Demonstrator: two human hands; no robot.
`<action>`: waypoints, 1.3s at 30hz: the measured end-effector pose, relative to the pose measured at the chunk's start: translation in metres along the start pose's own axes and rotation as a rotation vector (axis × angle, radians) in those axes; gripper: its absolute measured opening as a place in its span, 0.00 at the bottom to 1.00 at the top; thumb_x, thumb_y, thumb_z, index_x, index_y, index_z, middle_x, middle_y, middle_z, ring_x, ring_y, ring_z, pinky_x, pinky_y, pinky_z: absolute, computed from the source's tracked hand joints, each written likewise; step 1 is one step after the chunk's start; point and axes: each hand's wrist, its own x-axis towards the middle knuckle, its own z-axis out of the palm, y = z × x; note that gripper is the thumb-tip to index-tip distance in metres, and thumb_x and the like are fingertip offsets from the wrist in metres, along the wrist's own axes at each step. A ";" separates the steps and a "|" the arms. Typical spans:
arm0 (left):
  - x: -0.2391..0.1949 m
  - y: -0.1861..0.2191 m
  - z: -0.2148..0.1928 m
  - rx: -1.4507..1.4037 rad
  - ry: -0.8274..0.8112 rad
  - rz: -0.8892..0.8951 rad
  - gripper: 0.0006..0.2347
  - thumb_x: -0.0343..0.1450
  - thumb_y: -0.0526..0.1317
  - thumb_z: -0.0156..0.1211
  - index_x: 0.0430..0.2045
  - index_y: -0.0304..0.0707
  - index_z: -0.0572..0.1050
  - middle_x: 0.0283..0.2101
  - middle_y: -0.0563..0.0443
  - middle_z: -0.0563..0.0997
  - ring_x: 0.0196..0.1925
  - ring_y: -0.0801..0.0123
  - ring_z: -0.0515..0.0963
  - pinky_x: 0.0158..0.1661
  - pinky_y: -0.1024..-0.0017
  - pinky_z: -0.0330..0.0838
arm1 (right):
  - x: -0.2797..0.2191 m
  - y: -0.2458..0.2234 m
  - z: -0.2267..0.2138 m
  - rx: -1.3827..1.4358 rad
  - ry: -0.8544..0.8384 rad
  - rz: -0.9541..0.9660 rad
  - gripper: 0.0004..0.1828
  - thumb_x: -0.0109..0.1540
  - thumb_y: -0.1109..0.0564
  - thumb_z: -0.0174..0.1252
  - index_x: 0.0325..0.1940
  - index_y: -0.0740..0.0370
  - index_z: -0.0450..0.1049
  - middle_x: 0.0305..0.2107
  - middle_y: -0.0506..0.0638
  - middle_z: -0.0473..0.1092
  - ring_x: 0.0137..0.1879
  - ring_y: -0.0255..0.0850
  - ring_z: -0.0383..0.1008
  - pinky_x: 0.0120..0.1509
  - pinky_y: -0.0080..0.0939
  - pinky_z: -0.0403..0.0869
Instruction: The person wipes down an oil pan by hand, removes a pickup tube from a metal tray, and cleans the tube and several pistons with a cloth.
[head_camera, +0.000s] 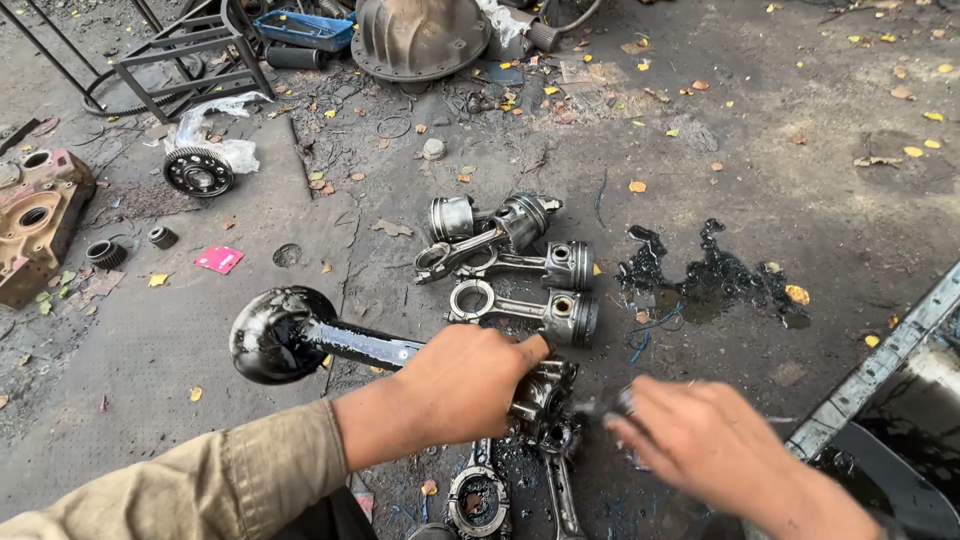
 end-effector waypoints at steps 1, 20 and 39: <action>0.000 0.000 -0.001 -0.004 -0.005 -0.008 0.23 0.58 0.35 0.64 0.48 0.39 0.71 0.24 0.39 0.81 0.30 0.43 0.82 0.32 0.50 0.75 | 0.002 0.002 -0.002 -0.020 0.025 -0.005 0.12 0.61 0.50 0.62 0.34 0.61 0.74 0.27 0.51 0.73 0.25 0.46 0.76 0.29 0.45 0.75; 0.001 0.003 -0.004 0.044 -0.025 0.065 0.18 0.58 0.37 0.66 0.42 0.39 0.73 0.26 0.41 0.81 0.31 0.44 0.83 0.33 0.50 0.75 | 0.017 -0.006 -0.017 0.068 -0.279 0.072 0.15 0.63 0.44 0.59 0.38 0.58 0.77 0.28 0.51 0.72 0.37 0.49 0.75 0.39 0.49 0.73; 0.008 0.009 -0.006 -0.006 0.131 -0.103 0.19 0.57 0.35 0.67 0.39 0.34 0.68 0.26 0.38 0.81 0.31 0.41 0.82 0.32 0.49 0.75 | 0.021 -0.050 0.008 0.548 0.420 0.446 0.14 0.53 0.59 0.71 0.42 0.64 0.82 0.25 0.47 0.80 0.28 0.26 0.77 0.30 0.31 0.75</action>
